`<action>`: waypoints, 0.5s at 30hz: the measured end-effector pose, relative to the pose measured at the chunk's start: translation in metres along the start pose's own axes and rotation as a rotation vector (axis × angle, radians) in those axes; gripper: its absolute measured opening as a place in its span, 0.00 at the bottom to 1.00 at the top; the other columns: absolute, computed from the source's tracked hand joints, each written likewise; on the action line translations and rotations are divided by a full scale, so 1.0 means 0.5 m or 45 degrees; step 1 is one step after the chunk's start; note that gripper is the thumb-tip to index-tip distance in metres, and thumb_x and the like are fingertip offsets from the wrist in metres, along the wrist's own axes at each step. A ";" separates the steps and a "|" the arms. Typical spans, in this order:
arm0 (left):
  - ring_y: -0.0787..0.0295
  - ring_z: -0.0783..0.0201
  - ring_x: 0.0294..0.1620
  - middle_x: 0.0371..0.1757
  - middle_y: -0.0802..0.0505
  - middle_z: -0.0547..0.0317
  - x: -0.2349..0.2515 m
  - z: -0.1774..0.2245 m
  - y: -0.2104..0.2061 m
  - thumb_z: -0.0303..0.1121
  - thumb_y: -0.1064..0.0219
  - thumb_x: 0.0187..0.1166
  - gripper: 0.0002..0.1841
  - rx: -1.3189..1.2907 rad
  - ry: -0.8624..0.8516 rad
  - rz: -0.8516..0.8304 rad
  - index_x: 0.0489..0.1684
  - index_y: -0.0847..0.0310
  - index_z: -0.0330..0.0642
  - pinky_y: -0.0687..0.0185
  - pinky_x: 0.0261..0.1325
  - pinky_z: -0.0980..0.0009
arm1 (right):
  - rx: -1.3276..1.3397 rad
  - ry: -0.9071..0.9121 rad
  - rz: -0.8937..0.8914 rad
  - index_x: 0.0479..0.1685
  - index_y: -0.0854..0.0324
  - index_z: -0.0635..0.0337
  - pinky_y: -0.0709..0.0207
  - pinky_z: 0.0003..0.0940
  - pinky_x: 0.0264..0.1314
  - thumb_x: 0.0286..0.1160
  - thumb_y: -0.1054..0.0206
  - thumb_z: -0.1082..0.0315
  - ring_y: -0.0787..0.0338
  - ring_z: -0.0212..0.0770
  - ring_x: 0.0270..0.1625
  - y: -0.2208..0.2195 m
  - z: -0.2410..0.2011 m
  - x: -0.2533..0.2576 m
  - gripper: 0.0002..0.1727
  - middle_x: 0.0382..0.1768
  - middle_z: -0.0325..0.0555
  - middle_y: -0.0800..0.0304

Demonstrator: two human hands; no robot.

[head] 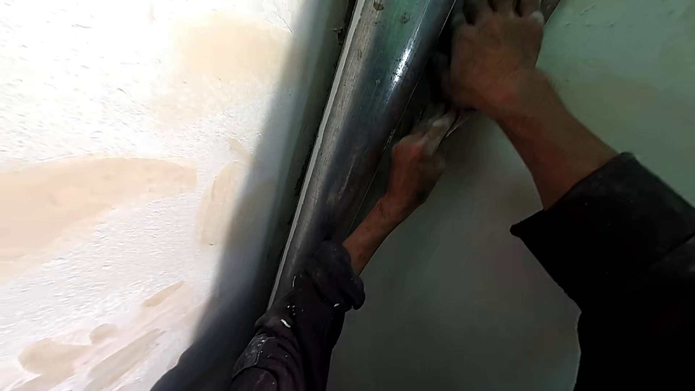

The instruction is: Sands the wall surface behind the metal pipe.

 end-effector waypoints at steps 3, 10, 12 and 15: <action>0.06 0.54 0.63 0.61 0.06 0.41 -0.248 -0.066 0.014 0.22 0.37 0.77 0.14 -0.012 0.003 0.122 0.56 0.10 0.30 0.12 0.64 0.65 | 0.011 0.194 0.061 0.88 0.43 0.73 0.68 0.72 0.91 0.83 0.40 0.55 0.59 0.69 0.95 -0.097 -0.117 -0.211 0.40 0.93 0.69 0.58; 0.16 0.48 0.75 0.67 0.11 0.34 -0.606 -0.058 0.161 0.24 0.40 0.82 0.15 0.085 0.177 -0.032 0.58 0.11 0.31 0.23 0.80 0.60 | 0.552 0.456 -0.411 0.82 0.26 0.59 0.66 0.59 0.96 0.89 0.56 0.41 0.56 0.57 0.96 -0.171 -0.299 -0.488 0.37 0.92 0.58 0.46; 0.23 0.50 0.82 0.74 0.14 0.39 -0.684 -0.047 0.219 0.28 0.44 0.86 0.16 0.173 0.202 -0.039 0.63 0.13 0.40 0.28 0.84 0.59 | 0.834 0.471 -0.104 0.72 0.15 0.52 0.45 0.57 0.91 0.87 0.51 0.42 0.38 0.58 0.91 -0.140 -0.309 -0.565 0.31 0.85 0.54 0.29; 0.23 0.54 0.82 0.74 0.14 0.44 -0.787 -0.017 0.297 0.31 0.43 0.87 0.16 0.285 0.308 -0.051 0.64 0.13 0.46 0.28 0.84 0.61 | 1.128 0.418 0.165 0.65 0.11 0.51 0.36 0.54 0.88 0.84 0.43 0.49 0.30 0.57 0.87 -0.120 -0.311 -0.679 0.24 0.79 0.53 0.21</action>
Point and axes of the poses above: each hand's wrist, its own x-axis towards the middle knuckle, its own y-axis out of the back of the hand, z = x × y, the point moved 6 cm from there along x, towards the middle knuckle
